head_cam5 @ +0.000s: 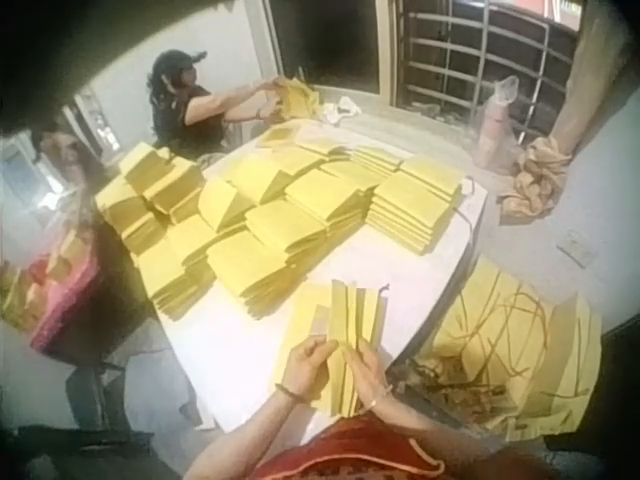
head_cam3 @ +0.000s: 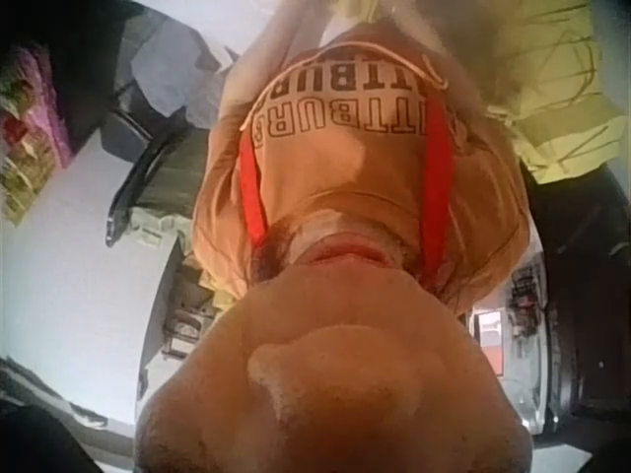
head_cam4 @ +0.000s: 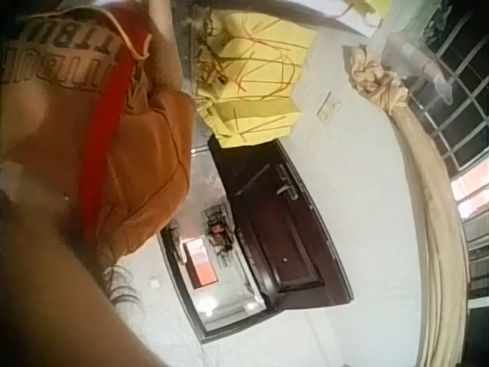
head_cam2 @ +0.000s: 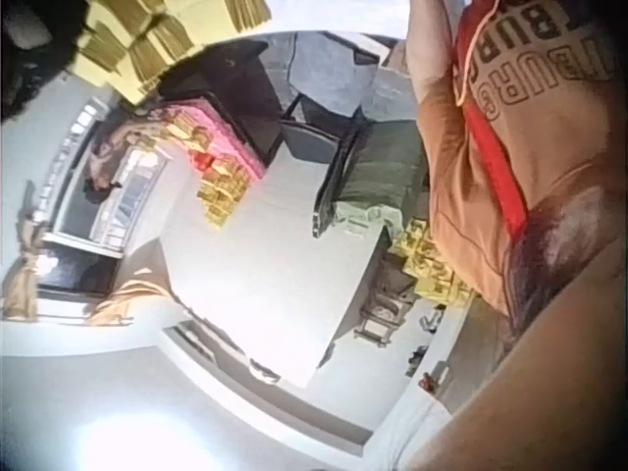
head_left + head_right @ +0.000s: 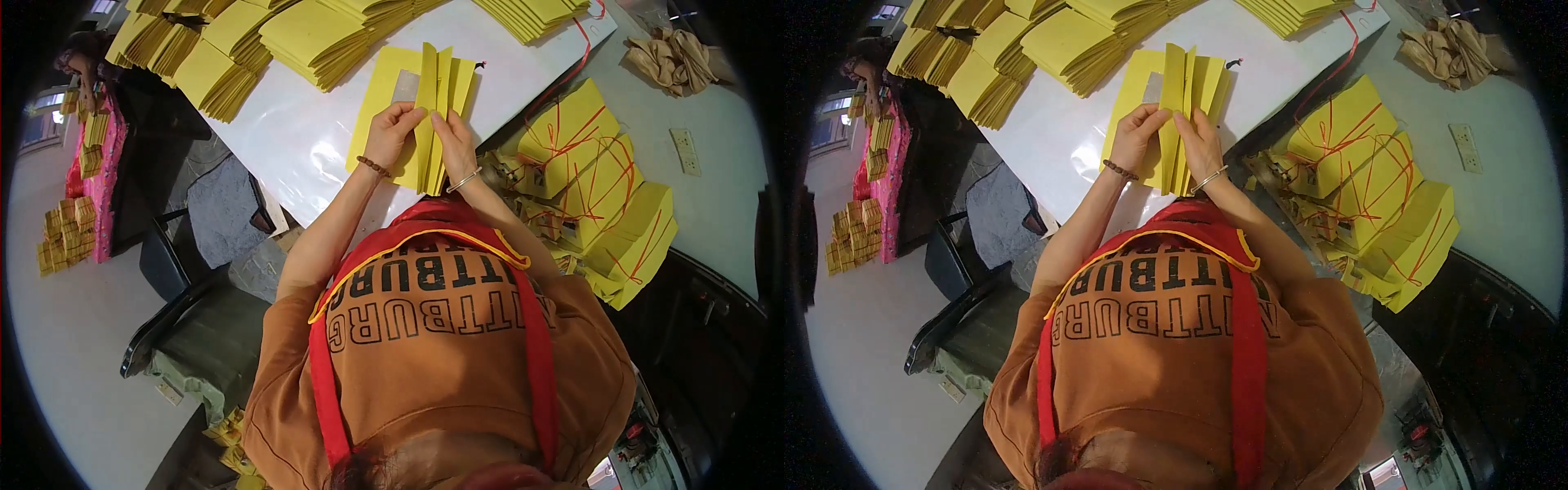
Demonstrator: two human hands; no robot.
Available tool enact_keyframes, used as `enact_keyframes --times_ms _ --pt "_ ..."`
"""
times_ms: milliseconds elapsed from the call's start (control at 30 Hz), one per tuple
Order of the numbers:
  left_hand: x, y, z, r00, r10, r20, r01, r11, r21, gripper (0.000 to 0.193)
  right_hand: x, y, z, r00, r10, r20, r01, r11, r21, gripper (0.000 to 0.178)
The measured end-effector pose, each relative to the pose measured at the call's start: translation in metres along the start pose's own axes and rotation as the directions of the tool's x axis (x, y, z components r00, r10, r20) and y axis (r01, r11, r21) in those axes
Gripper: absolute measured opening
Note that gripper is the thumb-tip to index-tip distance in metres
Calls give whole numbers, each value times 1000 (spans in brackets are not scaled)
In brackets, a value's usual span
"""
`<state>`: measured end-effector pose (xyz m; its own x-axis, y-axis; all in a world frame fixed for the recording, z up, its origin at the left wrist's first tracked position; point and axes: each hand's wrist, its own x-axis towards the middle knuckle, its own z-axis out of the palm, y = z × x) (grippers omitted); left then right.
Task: Folding and organizing stacks of yellow paper sheets at a work table.
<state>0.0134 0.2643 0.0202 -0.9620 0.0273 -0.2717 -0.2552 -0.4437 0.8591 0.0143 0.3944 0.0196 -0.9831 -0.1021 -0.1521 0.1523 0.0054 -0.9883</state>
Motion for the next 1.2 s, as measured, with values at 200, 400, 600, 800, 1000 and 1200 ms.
enact_keyframes --times_ms 200,400,600,800,1000,1200 --pt "-4 10 5 998 -2 63 -6 992 126 27 0 3 0 1000 3 -22 -2 1000 28 32" --pt "-2 6 2 994 2 108 -11 996 83 28 -1 3 0 999 -9 -39 11 999 46 32" --pt "-2 7 2 994 -23 108 9 992 124 31 -2 7 -2 999 -7 -41 5 999 -41 32" --pt "-2 5 2 994 -8 108 -9 989 149 31 -3 6 1 996 -65 -63 63 997 -38 32" --pt "-2 4 0 993 10 122 -21 996 92 28 0 13 -2 998 0 -65 0 1000 -11 33" --pt "-3 4 -1 995 -2 99 -3 999 49 23 -1 13 -1 996 83 -43 -78 991 109 34"
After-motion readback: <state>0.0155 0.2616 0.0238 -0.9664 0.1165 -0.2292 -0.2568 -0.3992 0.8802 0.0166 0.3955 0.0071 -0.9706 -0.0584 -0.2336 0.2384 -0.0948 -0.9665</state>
